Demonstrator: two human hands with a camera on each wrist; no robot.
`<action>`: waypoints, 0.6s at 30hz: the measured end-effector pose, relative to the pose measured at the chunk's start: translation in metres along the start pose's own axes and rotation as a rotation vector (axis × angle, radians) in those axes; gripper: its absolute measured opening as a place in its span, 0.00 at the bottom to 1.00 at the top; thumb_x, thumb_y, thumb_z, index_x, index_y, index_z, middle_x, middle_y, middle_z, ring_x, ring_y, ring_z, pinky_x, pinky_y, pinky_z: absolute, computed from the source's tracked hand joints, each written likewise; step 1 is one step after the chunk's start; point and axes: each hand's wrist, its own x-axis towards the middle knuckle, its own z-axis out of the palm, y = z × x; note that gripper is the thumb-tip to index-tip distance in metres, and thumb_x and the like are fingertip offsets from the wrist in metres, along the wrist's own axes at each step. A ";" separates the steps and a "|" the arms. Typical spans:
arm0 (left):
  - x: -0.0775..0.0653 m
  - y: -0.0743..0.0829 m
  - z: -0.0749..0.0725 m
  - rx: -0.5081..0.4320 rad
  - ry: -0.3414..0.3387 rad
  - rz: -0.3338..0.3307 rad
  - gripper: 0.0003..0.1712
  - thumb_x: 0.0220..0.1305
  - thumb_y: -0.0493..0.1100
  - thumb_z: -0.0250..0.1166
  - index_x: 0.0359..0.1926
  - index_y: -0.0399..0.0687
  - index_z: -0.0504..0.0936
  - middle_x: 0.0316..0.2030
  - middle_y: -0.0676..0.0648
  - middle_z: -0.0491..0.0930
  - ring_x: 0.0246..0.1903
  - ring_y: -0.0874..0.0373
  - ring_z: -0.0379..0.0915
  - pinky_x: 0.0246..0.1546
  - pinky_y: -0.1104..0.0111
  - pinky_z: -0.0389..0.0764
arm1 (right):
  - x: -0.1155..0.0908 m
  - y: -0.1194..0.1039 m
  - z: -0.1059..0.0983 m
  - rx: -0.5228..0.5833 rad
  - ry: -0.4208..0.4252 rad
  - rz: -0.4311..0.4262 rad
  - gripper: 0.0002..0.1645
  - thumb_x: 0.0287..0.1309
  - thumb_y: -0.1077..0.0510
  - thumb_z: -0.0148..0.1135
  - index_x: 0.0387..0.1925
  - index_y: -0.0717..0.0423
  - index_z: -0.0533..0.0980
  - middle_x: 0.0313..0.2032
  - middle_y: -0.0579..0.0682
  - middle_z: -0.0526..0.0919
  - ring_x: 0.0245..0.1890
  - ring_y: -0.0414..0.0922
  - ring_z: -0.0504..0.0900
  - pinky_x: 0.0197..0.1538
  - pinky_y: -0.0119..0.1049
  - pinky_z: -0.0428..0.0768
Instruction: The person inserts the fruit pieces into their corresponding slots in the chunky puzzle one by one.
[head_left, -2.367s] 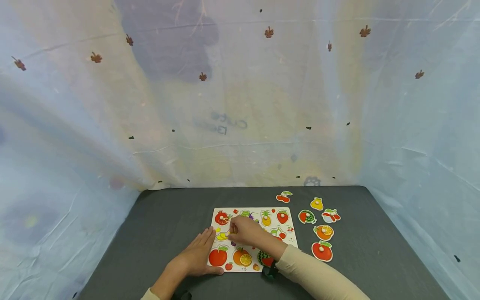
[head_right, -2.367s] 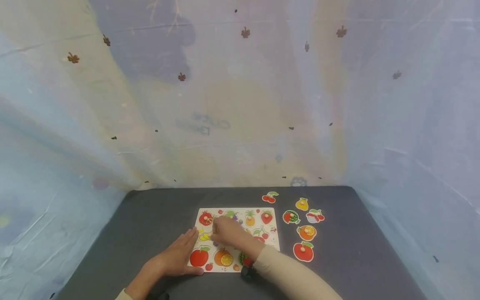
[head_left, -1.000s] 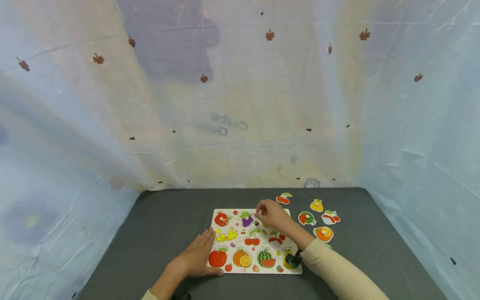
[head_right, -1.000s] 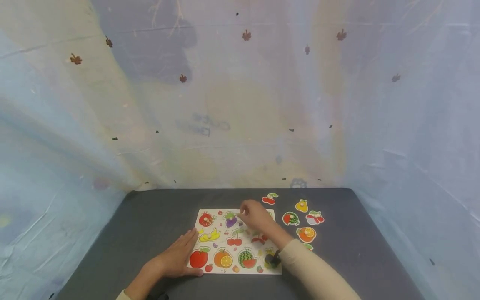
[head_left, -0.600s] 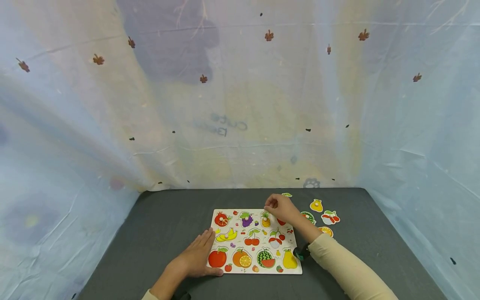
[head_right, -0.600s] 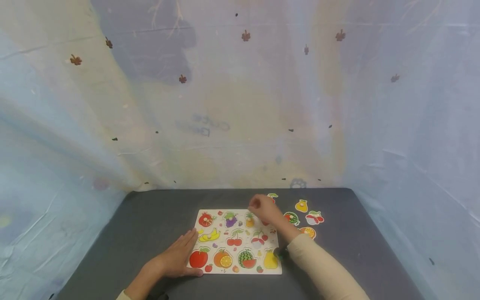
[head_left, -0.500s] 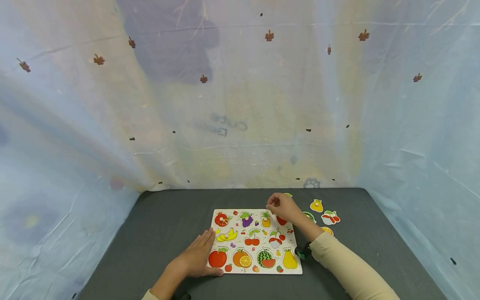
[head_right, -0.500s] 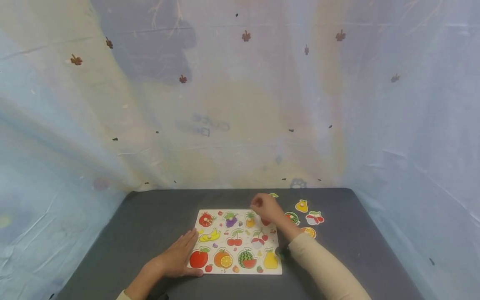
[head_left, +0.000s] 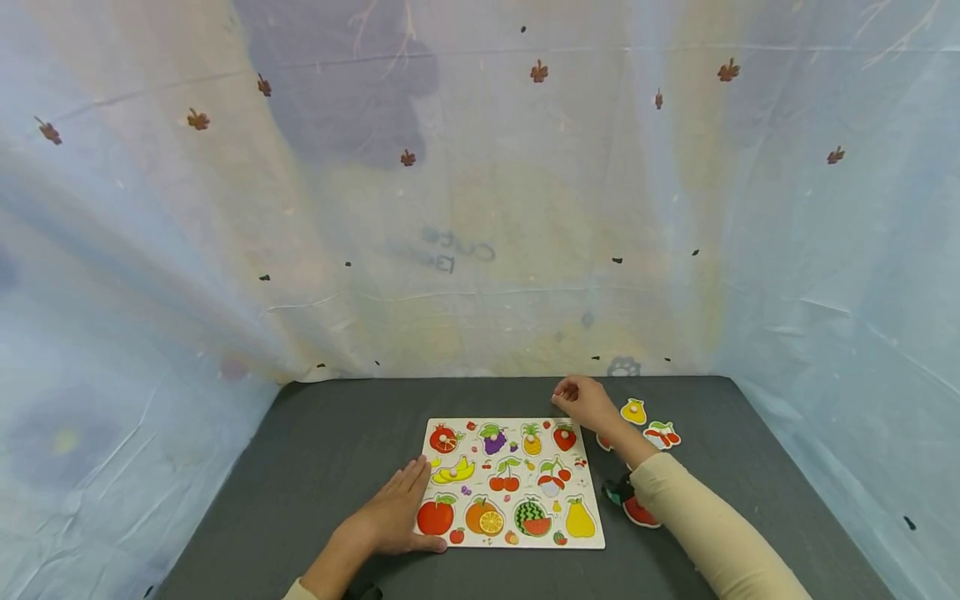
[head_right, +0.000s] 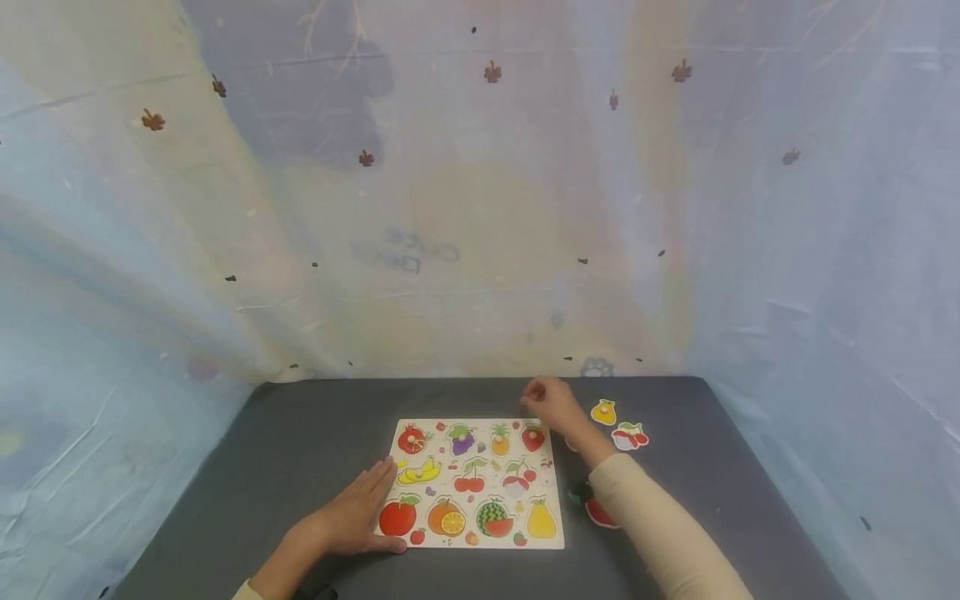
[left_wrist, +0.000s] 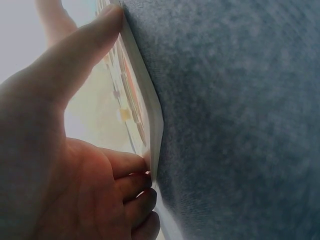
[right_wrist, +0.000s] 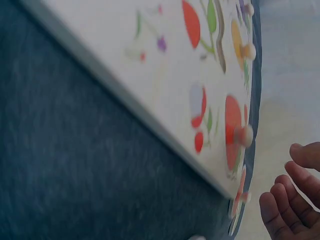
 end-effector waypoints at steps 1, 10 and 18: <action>0.000 0.000 0.000 0.000 0.000 0.002 0.74 0.53 0.69 0.81 0.83 0.30 0.54 0.84 0.33 0.51 0.83 0.37 0.47 0.82 0.42 0.53 | 0.000 0.001 -0.001 0.001 0.008 0.008 0.07 0.72 0.59 0.70 0.45 0.60 0.83 0.36 0.51 0.84 0.36 0.45 0.81 0.40 0.43 0.83; 0.000 0.000 0.000 -0.015 0.002 0.004 0.74 0.53 0.68 0.82 0.83 0.30 0.54 0.84 0.33 0.51 0.83 0.37 0.46 0.82 0.42 0.52 | 0.005 0.012 -0.005 0.009 0.044 0.081 0.08 0.74 0.59 0.68 0.46 0.60 0.82 0.40 0.54 0.84 0.40 0.50 0.83 0.44 0.47 0.85; 0.001 0.000 0.001 -0.001 -0.005 -0.005 0.74 0.53 0.69 0.81 0.83 0.30 0.53 0.84 0.34 0.51 0.83 0.37 0.47 0.82 0.42 0.53 | 0.011 0.025 -0.007 -0.052 0.069 0.099 0.07 0.72 0.60 0.68 0.44 0.62 0.82 0.40 0.56 0.83 0.41 0.52 0.82 0.45 0.51 0.85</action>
